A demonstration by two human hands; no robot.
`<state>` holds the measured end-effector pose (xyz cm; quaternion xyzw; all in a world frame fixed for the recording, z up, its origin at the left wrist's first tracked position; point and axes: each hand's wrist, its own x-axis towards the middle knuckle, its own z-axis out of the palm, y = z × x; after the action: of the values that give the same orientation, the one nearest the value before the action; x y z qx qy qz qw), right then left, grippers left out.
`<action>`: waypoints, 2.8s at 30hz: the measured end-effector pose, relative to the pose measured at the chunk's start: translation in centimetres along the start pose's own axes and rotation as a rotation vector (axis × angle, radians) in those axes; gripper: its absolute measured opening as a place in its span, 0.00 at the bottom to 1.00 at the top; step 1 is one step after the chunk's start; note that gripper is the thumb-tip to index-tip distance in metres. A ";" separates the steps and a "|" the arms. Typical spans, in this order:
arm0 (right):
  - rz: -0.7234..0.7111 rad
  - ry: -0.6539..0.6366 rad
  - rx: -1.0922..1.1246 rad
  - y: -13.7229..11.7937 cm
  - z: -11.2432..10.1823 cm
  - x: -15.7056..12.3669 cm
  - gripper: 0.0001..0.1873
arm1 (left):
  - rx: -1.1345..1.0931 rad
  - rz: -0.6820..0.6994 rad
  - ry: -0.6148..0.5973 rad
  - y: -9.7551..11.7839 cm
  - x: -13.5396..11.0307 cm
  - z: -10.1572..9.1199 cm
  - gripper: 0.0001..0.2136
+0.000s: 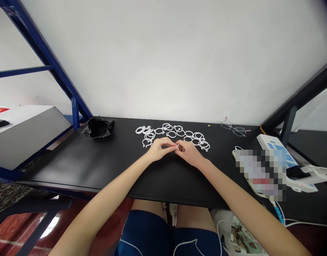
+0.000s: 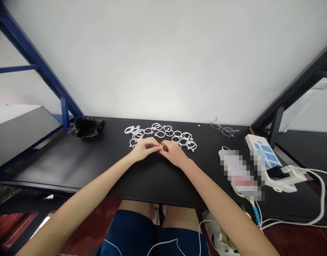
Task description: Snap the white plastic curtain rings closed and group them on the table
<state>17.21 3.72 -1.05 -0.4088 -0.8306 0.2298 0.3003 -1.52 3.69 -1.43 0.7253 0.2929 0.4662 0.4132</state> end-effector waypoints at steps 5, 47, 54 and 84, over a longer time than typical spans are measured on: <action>-0.005 0.001 -0.014 0.0 0.0 0.0 0.06 | 0.023 0.011 0.012 -0.1 0.0 0.0 0.09; 0.345 0.461 -0.334 4.4 -4.0 -0.1 0.09 | 0.794 0.141 0.191 -1.0 -0.7 -0.8 0.11; 0.345 0.559 -0.225 5.3 -4.4 -0.2 0.13 | 0.902 0.119 0.044 -1.4 2.2 -0.2 0.17; 0.100 0.470 -0.086 2.0 -2.8 0.0 0.12 | 0.902 0.293 -0.091 0.2 0.7 0.2 0.09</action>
<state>20.22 5.22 -0.37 -0.5040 -0.7256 0.1075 0.4560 -1.04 4.04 -0.98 0.8856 0.3424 0.3138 -0.0007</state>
